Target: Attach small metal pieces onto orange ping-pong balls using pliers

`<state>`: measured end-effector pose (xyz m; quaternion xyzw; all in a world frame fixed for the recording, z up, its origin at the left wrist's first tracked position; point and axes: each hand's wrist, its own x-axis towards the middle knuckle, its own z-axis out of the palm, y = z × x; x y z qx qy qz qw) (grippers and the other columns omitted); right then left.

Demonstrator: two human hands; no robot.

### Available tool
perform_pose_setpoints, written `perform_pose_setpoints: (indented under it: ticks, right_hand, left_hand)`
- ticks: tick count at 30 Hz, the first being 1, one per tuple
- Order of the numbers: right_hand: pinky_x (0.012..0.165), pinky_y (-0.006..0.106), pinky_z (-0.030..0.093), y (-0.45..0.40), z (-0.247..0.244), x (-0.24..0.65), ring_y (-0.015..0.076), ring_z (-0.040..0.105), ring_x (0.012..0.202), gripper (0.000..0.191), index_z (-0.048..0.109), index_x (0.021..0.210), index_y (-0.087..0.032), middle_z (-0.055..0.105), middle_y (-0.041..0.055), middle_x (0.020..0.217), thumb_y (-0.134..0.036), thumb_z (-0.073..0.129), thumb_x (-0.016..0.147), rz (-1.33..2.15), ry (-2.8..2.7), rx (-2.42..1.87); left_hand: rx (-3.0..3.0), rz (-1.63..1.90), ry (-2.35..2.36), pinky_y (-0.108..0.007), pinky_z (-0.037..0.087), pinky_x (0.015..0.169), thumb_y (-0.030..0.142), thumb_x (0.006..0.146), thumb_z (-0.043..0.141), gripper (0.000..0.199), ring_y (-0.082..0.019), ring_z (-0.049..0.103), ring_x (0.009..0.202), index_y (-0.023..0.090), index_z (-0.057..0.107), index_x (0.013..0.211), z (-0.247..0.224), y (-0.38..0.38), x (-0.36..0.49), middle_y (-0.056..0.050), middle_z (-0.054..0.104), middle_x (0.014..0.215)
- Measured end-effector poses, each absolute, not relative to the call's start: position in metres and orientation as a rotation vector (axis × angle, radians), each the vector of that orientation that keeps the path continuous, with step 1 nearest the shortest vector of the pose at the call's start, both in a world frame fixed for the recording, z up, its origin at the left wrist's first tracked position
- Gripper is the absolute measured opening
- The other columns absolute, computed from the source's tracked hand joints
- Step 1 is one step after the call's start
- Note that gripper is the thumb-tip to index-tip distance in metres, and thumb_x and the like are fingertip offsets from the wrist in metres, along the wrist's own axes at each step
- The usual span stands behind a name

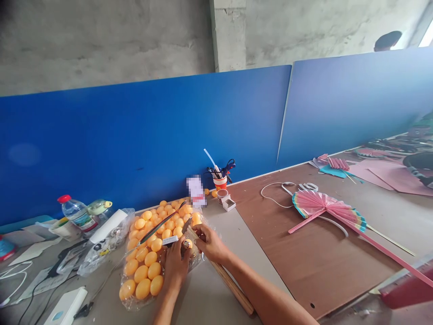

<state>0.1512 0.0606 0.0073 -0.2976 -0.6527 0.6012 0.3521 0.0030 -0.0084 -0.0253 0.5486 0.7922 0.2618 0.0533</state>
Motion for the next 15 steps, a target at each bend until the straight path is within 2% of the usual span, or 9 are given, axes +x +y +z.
perform_pose_setpoints:
  ticks: [6, 11, 15]
  right_hand:
    - [0.049, 0.022, 0.041, 0.0631, 0.0013, 0.1514, 0.0079, 0.053, 0.052, 0.039, 0.056, 0.11, -0.018, 0.051, -0.0051, 0.078, -0.011, 0.054, 0.072, 1.54, -1.863, -0.831]
    - [0.053, 0.021, 0.04, 0.0601, 0.0008, 0.1522, 0.008, 0.053, 0.058, 0.038, 0.058, 0.112, -0.018, 0.052, -0.0046, 0.078, -0.01, 0.055, 0.075, 1.484, -1.895, -0.809]
    - [0.055, 0.02, 0.04, 0.0592, -0.0005, 0.1518, 0.0086, 0.053, 0.063, 0.038, 0.059, 0.112, -0.02, 0.056, -0.0031, 0.082, -0.01, 0.057, 0.075, 1.447, -1.913, -0.809]
  left_hand:
    - [1.577, 0.783, 2.45, -0.051, 0.023, 0.12, 0.028, 0.09, 0.052, 0.047, -0.033, 0.059, 0.127, 0.012, 0.06, 0.133, -0.0256, -0.0065, 0.0036, -0.018, 0.07, 0.13]
    - [1.501, 0.791, 2.437, -0.043, 0.029, 0.117, 0.027, 0.089, 0.053, 0.05, -0.03, 0.058, 0.13, 0.013, 0.056, 0.137, -0.0227, -0.0062, 0.0048, -0.015, 0.07, 0.13]
    - [1.488, 0.776, 2.431, -0.048, 0.022, 0.12, 0.027, 0.089, 0.055, 0.051, -0.032, 0.055, 0.133, 0.012, 0.055, 0.138, -0.0184, -0.0076, 0.0054, -0.017, 0.067, 0.135]
